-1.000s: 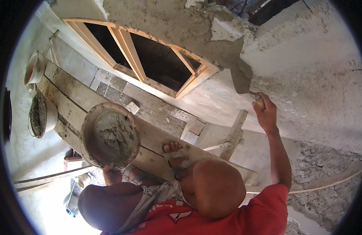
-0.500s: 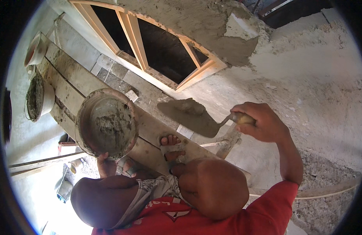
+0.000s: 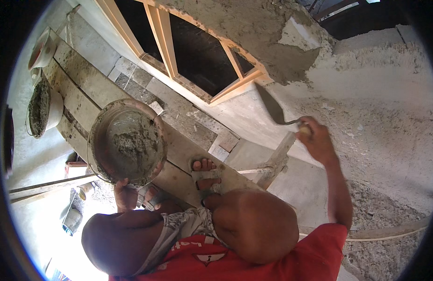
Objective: The person applies mortar to a wall around window openings using a trowel and a bucket of mortar.
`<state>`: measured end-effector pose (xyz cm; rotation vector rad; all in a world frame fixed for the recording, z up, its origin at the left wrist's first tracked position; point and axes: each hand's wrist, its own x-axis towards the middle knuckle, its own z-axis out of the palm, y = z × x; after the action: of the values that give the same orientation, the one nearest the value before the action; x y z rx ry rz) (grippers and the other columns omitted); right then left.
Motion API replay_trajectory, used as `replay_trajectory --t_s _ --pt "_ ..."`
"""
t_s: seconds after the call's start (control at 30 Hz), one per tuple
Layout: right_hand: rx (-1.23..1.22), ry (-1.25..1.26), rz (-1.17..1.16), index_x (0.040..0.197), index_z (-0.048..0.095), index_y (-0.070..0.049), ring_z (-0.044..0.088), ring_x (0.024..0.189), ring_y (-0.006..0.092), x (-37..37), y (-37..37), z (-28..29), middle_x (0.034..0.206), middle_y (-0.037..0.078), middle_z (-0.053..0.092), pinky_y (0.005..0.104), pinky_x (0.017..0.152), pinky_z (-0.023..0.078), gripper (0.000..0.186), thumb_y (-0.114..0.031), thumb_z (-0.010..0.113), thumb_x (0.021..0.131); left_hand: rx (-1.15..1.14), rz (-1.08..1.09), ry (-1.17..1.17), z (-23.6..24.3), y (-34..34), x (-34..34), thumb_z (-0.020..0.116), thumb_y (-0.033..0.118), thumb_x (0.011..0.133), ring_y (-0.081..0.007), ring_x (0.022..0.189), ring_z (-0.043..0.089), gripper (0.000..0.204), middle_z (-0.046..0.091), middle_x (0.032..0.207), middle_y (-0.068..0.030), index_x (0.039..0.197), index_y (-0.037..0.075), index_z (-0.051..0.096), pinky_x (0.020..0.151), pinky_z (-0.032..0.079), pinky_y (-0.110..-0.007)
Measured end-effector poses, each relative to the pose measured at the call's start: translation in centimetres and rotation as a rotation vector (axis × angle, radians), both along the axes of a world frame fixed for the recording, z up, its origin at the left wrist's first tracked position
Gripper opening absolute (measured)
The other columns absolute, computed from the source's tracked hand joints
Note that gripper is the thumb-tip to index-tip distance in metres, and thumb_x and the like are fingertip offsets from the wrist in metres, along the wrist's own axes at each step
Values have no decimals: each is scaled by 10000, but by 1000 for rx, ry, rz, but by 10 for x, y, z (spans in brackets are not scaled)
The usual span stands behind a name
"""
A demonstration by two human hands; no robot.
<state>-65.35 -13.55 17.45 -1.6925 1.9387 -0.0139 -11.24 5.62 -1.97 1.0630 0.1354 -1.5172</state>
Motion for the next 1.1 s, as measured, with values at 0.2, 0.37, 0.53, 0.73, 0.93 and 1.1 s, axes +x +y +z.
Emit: replay_trajectory --t_s 0.2,0.37,0.53,0.73,0.93,1.1 --pt "-191 -67 35 1175 589 -44 652 810 223 -19 -7 -105 929 152 675 336 767 511 378 -133 719 831 -22 -31 -3 7 -9 -5 629 117 827 -293 1186 592 537 606 1314 -118 1343 23 513 1053 444 -465" --pt "-420 -182 -13 1189 588 -24 655 821 241 -34 -30 -155 944 164 672 344 779 511 383 -138 714 846 -21 -33 25 6 -8 -2 624 112 830 -286 1206 579 530 590 1343 -100 1344 35 520 1056 442 -460" --pt "-581 -120 6 1212 595 -10 654 875 239 -67 -4 -153 1030 168 674 336 810 513 405 -131 724 848 -23 -32 -5 13 -9 -5 627 119 827 -279 1227 564 542 585 1352 -90 1353 50 518 1064 432 -462" --pt "-635 22 9 1231 584 -11 663 909 253 -93 35 -105 1054 165 666 350 803 526 422 -78 725 839 -2 -14 -23 6 -5 -2 620 109 819 -282 1223 562 573 582 1346 -91 1374 45 491 1081 412 -461" --pt "-608 248 117 1201 591 -15 663 860 327 -46 31 -11 996 174 631 389 752 534 398 -43 723 826 -3 -11 -9 14 -11 -8 608 103 821 -283 1217 561 561 581 1337 -96 1364 34 489 1073 418 -460" --pt "-340 71 519 1182 605 -4 644 759 324 33 1 51 933 168 628 380 662 520 439 -36 751 770 -15 41 12 5 -5 -3 549 8 835 -283 1225 545 527 561 1333 -108 1357 5 474 1058 440 -462"
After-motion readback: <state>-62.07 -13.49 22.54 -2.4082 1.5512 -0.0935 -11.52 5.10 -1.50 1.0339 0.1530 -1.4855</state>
